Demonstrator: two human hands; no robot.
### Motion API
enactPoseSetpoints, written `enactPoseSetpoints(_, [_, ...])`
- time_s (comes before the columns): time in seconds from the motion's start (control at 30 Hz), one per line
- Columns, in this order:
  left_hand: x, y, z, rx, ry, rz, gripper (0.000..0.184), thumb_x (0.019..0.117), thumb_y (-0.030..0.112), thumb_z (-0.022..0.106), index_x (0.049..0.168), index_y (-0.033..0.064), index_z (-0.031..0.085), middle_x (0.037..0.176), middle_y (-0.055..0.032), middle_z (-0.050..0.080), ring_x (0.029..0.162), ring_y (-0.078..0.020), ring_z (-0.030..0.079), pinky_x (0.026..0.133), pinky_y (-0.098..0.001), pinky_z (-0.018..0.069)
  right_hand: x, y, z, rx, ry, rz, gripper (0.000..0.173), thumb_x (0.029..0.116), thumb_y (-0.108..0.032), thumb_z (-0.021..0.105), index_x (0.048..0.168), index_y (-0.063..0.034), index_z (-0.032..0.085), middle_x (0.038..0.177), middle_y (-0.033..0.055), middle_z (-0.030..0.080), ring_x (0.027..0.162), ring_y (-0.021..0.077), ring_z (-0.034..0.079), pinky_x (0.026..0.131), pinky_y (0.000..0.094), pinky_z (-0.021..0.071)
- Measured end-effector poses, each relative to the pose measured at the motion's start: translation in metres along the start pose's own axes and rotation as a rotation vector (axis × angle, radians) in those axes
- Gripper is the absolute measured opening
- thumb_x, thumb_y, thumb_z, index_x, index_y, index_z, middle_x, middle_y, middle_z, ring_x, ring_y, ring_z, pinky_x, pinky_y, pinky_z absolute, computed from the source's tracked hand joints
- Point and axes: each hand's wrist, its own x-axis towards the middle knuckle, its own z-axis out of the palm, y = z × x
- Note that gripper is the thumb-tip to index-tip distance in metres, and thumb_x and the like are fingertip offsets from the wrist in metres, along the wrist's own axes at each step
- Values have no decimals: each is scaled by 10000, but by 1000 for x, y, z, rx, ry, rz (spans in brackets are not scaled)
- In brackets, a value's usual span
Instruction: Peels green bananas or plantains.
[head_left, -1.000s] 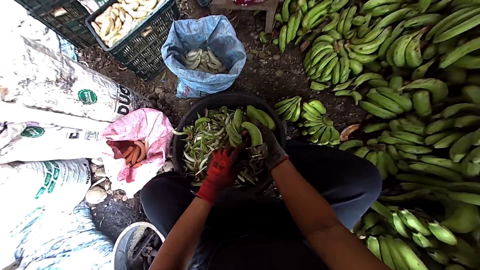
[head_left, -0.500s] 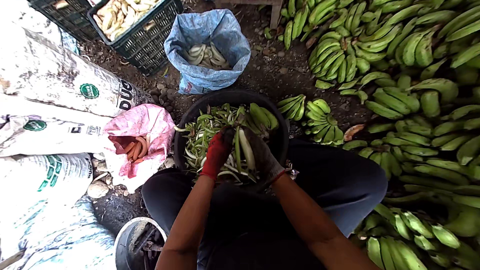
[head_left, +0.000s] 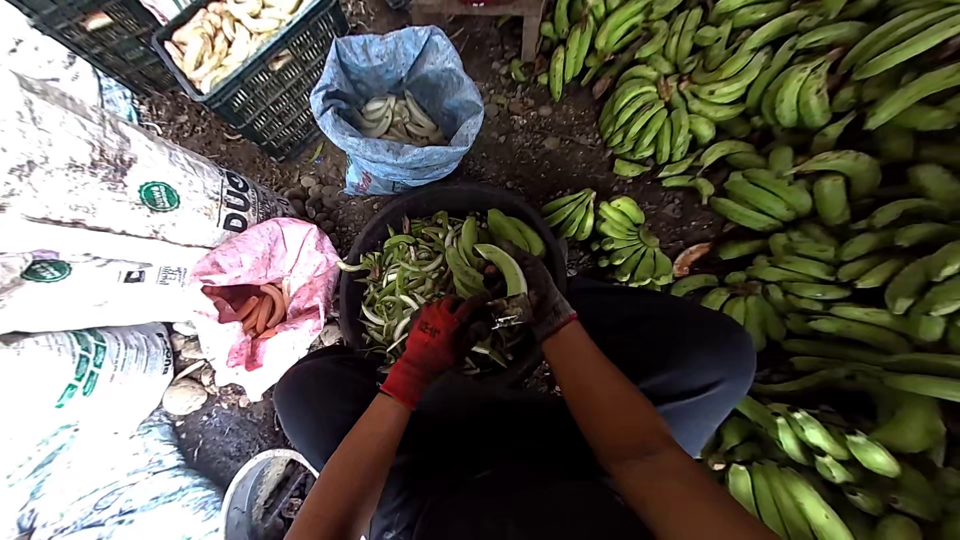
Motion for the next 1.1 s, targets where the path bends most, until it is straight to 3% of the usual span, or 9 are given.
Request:
enactPoseSetpoints(0.2, [10,-3,9,39,101,-199,422,981,294,592,1373,148,649,1220,-217,676,1077,-425,661,885,-628,505,-9,27,19,-136,120,-106,370,1066,-458,423,1151,-157,621,869,6,663,728,100,647,632,293,572])
enactPoseSetpoints(0.37, [25,-7,17,-94,257,-506,436,1052,311,531,1461,164,567,1252,-223,650,1043,-416,667,868,-625,526,-12,41,24,-256,147,-275,358,1101,-355,403,1284,-133,615,1009,11,685,872,86,660,778,294,585])
enactPoseSetpoints(0.47, [27,-12,15,-260,264,-601,444,1090,347,448,1490,170,526,1303,-211,642,1115,-402,653,931,-630,509,-13,46,12,-190,80,-237,348,1098,-311,391,1249,-106,629,980,39,691,843,113,665,755,307,590])
enactPoseSetpoints(0.6, [21,-31,15,-451,287,-628,464,1097,454,397,1467,207,530,1168,-158,691,984,-314,676,849,-570,540,-14,41,6,-257,136,-145,429,1079,-428,429,1300,-127,640,934,74,698,718,141,657,616,295,578])
enactPoseSetpoints(0.73, [6,-52,12,-435,297,-631,459,1052,216,554,1484,78,485,1294,-210,644,1150,-344,645,992,-565,513,-14,19,7,-626,233,-126,496,1006,-479,577,1404,-181,579,1116,78,700,904,203,688,776,387,594])
enactPoseSetpoints(0.8, [-1,-56,5,-557,382,-693,424,1012,125,592,1416,22,517,1154,-166,676,989,-244,671,876,-443,567,-17,12,12,-845,178,-106,552,977,-436,627,1463,-190,537,1227,102,684,1032,235,693,886,451,592])
enactPoseSetpoints(0.9, [-7,-58,0,-1026,612,-758,272,1102,260,436,1240,63,563,803,-26,592,614,-107,556,549,-285,506,-25,12,19,-1054,23,25,590,944,-374,693,1478,-180,532,1268,98,676,1096,206,673,951,446,561])
enactPoseSetpoints(1.0, [-13,-65,0,-1192,699,-745,335,1113,358,391,1113,82,580,712,-11,575,557,-122,549,518,-295,512,-19,4,33,-1151,-34,153,451,944,-294,701,1344,-110,605,1141,108,694,996,205,680,887,435,569])
enactPoseSetpoints(1.1, [-13,-68,4,-1228,698,-759,386,1117,391,370,1066,78,589,706,-28,567,563,-144,551,534,-311,519,3,-33,55,-1176,-25,76,432,967,-265,683,1350,-87,592,1160,159,681,982,278,678,859,503,570])
